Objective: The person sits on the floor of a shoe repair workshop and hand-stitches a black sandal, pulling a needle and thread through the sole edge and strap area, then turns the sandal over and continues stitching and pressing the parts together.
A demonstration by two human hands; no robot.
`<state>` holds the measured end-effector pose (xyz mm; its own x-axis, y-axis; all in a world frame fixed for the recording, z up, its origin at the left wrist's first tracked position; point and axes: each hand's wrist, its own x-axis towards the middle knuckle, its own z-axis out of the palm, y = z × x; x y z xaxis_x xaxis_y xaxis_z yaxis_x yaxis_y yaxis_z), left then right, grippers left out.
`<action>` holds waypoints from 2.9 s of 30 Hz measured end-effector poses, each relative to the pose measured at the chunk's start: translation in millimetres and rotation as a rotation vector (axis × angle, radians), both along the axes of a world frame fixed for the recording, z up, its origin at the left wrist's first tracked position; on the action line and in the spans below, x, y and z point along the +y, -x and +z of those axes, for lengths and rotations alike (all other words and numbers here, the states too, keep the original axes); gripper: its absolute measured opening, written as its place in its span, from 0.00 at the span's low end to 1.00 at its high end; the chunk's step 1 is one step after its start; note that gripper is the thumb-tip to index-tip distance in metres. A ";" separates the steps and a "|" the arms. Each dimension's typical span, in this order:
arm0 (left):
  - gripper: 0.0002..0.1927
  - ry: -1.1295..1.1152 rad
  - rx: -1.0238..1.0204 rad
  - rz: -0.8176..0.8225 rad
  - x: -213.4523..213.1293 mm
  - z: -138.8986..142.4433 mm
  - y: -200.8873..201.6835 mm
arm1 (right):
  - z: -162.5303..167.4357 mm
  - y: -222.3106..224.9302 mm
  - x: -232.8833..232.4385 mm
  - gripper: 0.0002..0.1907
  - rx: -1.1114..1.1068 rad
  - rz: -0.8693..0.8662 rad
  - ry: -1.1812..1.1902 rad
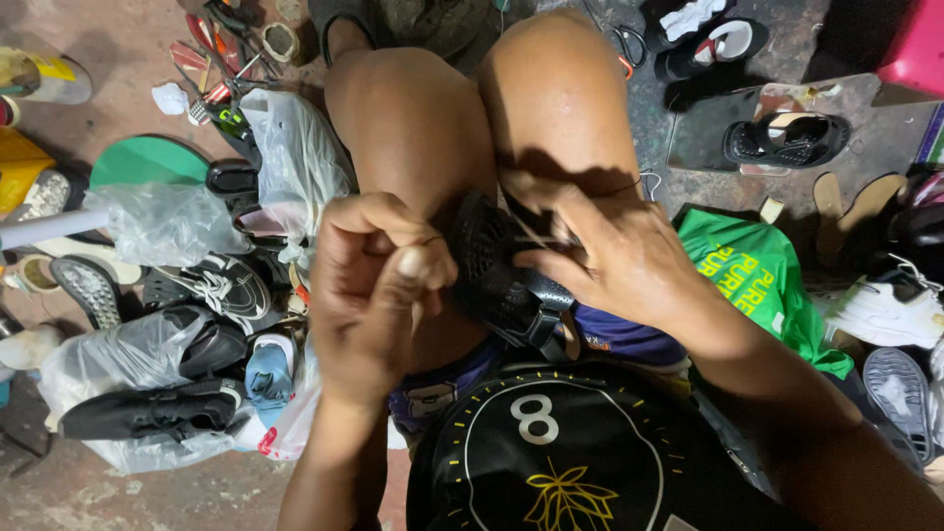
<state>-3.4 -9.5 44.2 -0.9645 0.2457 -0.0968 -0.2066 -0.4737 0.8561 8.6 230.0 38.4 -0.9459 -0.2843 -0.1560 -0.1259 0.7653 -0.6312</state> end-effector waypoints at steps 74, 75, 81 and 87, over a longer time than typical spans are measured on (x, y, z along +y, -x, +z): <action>0.27 0.687 0.212 0.184 -114.8 -42.8 31.9 | -36.4 -6.7 -86.1 0.25 -0.066 -0.336 0.650; 0.26 0.756 0.224 0.196 -112.3 -48.9 31.9 | -35.5 -5.1 -84.7 0.24 -0.065 -0.334 0.658; 0.21 1.049 0.449 0.194 -77.6 -51.9 25.8 | -23.8 -7.7 -86.0 0.26 -0.143 -0.360 0.694; 0.20 0.981 0.749 0.006 -35.5 -41.7 12.5 | 11.1 -1.9 -71.6 0.47 -0.155 -0.201 0.374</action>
